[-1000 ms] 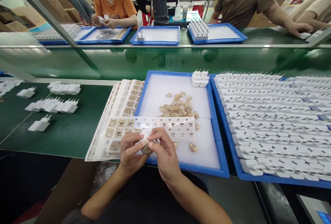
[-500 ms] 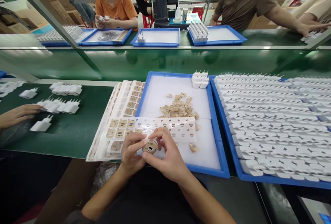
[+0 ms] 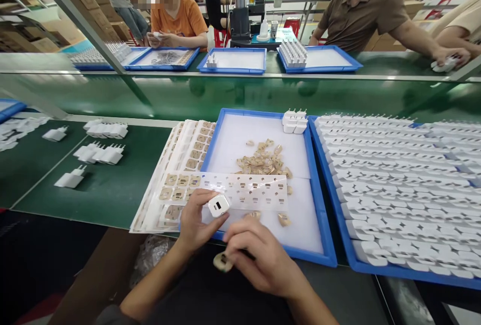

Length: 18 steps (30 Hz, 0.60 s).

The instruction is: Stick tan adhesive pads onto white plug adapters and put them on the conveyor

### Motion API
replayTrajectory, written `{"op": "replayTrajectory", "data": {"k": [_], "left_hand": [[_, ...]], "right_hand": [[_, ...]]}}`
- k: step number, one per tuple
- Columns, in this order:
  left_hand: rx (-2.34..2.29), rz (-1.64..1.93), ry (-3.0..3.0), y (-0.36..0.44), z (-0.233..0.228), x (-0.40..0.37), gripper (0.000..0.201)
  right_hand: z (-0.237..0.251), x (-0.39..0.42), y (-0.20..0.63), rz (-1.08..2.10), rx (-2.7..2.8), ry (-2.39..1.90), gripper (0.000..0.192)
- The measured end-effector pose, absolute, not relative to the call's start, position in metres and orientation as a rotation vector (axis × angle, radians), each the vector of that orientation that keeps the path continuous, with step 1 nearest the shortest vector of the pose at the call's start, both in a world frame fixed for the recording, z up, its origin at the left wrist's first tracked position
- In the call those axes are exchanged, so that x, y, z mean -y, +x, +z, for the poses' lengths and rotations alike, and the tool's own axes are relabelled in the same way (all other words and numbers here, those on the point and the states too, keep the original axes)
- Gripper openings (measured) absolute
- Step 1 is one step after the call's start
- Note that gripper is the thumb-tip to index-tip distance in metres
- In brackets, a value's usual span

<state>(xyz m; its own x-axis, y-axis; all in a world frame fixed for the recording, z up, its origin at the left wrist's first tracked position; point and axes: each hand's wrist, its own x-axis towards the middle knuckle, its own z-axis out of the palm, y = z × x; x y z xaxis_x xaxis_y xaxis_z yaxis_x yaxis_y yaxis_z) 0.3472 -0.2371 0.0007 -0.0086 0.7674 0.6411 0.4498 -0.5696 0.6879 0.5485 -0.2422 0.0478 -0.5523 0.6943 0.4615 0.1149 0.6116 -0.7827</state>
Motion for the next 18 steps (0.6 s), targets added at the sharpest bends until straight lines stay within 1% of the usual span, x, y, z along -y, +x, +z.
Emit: {"op": "replayTrajectory", "data": {"k": [1,2,4,6,9,12,14,18], "left_hand": [[-1.285,1.593,1.961,0.348,0.001,0.237,0.04],[-1.288,1.59,1.934,0.349,0.002,0.238,0.041],[-1.282,1.586,1.881,0.35,0.01,0.242,0.043],[-1.31,1.585,1.854,0.344,0.021,0.244,0.044],[-1.528,1.605,1.873,0.314,0.037,0.24,0.039],[-1.951,1.616,1.733,0.253,0.037,0.221,0.034],[-2.235,1.446,1.547,0.201,0.027,0.203,0.034],[-2.513,1.284,1.39,0.114,0.003,0.173,0.028]], "right_hand": [[0.044,0.24,0.558,0.885,1.971,-0.73,0.013],[0.038,0.235,0.569,0.792,1.893,-0.875,0.012],[0.027,0.221,0.592,0.505,1.79,-1.224,0.005],[0.016,0.204,0.611,0.263,1.793,-1.476,0.021],[0.006,0.186,0.626,0.062,1.841,-1.6,0.038],[0.001,0.183,0.63,0.119,1.796,-1.633,0.044],[-0.004,0.184,0.632,0.227,1.799,-1.628,0.045],[-0.017,0.181,0.64,0.3,1.828,-1.607,0.044]]}}
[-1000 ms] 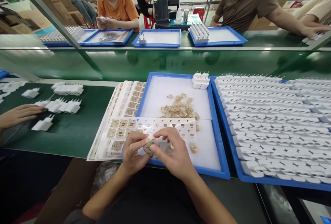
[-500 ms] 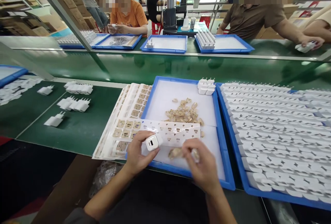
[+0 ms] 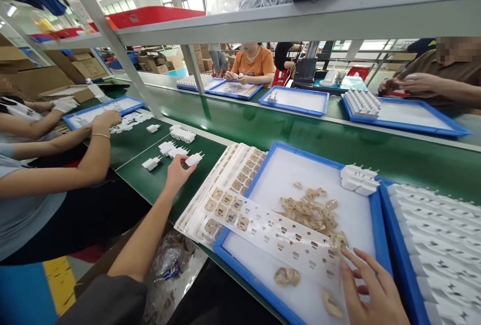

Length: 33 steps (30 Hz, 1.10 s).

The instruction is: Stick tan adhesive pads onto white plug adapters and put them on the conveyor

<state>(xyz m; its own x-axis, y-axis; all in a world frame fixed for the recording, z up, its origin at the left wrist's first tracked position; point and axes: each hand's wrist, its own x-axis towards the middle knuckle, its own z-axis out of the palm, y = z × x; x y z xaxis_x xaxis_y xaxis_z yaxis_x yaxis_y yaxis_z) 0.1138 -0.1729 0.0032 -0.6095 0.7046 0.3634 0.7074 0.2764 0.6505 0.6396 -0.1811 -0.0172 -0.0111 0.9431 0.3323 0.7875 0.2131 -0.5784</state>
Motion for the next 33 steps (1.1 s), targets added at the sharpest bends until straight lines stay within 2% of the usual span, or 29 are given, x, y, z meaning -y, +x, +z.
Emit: {"op": "replayTrajectory", "data": {"k": [4,9,12,15,19,25,33], "left_hand": [[2.554,-1.055,-1.264,0.074,-0.007,0.164,0.025],[2.519,-0.942,-1.259,0.076,0.002,0.17,0.034],[2.409,-0.927,-1.616,0.104,0.014,0.177,0.03],[2.18,-0.859,-2.187,0.151,0.024,0.188,0.023],[1.759,-0.623,-2.696,0.212,0.026,0.199,0.029],[1.767,-0.315,-2.68,0.227,0.014,0.203,0.037],[1.773,-0.298,-2.661,0.222,0.008,0.204,0.038]], "right_hand": [[-0.02,0.18,0.641,0.315,1.836,-1.604,0.044],[-0.004,0.183,0.63,0.159,1.881,-1.546,0.042],[0.007,0.18,0.614,0.109,2.002,-1.407,0.035],[0.018,0.178,0.577,0.187,2.186,-1.162,0.026],[0.025,0.182,0.505,0.315,2.434,-0.902,0.022],[0.01,0.18,0.444,0.387,2.559,-0.961,0.028],[0.003,0.175,0.438,0.406,2.537,-0.989,0.028]]}}
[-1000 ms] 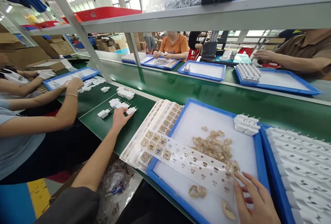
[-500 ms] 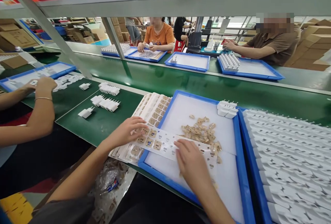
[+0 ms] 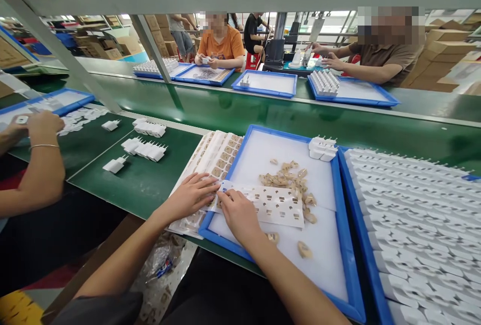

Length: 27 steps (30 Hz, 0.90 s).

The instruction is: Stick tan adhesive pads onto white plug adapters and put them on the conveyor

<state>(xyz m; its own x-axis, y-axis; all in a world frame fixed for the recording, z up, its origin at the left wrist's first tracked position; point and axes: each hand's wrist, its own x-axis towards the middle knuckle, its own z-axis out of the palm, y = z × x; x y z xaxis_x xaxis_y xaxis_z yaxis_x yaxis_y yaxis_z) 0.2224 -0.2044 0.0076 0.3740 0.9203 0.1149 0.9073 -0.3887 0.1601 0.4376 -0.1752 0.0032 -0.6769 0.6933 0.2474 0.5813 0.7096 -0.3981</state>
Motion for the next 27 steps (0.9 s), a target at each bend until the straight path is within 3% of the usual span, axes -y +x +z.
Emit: {"op": "replayTrajectory", "data": {"k": [11,18,23,27], "left_hand": [[-1.693,0.354,2.514,0.223,0.006,0.204,0.038],[-1.666,0.363,2.495,0.219,0.003,0.204,0.036],[-1.668,0.405,2.552,0.236,0.029,0.178,0.023],[-1.488,0.369,2.624,0.305,0.061,0.118,0.034]], "right_hand": [[0.007,0.164,0.434,0.445,2.527,-0.924,0.011],[0.038,0.18,0.507,0.686,2.522,-0.696,0.012],[0.036,0.213,0.563,0.855,2.234,-0.913,0.014],[0.019,0.226,0.573,0.79,2.092,-0.976,0.013]]}}
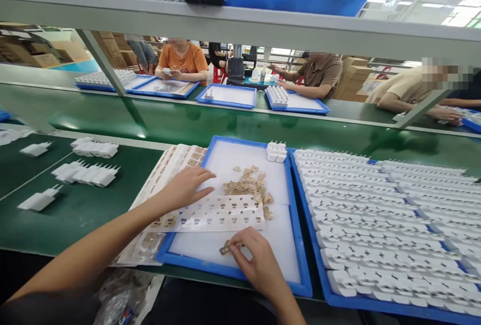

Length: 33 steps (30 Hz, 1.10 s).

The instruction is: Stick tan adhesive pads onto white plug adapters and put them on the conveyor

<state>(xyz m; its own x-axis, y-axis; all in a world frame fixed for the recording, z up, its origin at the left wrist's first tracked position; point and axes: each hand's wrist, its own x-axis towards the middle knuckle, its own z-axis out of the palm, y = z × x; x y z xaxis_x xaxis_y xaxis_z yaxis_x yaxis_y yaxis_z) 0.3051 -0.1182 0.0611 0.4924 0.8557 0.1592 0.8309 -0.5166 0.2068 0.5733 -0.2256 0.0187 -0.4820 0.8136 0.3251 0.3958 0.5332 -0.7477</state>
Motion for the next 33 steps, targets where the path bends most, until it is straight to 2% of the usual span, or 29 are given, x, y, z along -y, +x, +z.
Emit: {"op": "replayTrajectory", "data": {"k": [6,10,13,16,18,24,33], "left_hand": [[-1.391,0.355,2.673,0.444,0.071,-0.006,0.096],[-1.301,0.27,2.73,0.508,0.065,-0.066,0.109],[-1.194,0.108,2.737,0.53,0.059,-0.092,0.101],[-1.128,0.034,2.746,0.537,0.051,-0.103,0.077],[-1.117,0.055,2.755,0.537,0.047,-0.103,0.063],[-1.169,0.218,2.707,0.494,0.047,-0.096,0.038],[-1.397,0.552,2.477,0.379,0.066,-0.051,0.026]], "right_hand": [[0.008,0.231,0.574,0.695,2.008,-0.963,0.012],[0.001,0.233,0.575,0.653,2.007,-0.987,0.012],[-0.006,0.234,0.574,0.651,2.003,-0.998,0.011],[-0.009,0.235,0.573,0.623,2.006,-0.972,0.01],[-0.009,0.235,0.573,0.605,2.03,-0.967,0.011],[-0.004,0.235,0.576,0.567,2.074,-0.916,0.012],[-0.001,0.235,0.576,0.617,2.067,-0.911,0.013]]}}
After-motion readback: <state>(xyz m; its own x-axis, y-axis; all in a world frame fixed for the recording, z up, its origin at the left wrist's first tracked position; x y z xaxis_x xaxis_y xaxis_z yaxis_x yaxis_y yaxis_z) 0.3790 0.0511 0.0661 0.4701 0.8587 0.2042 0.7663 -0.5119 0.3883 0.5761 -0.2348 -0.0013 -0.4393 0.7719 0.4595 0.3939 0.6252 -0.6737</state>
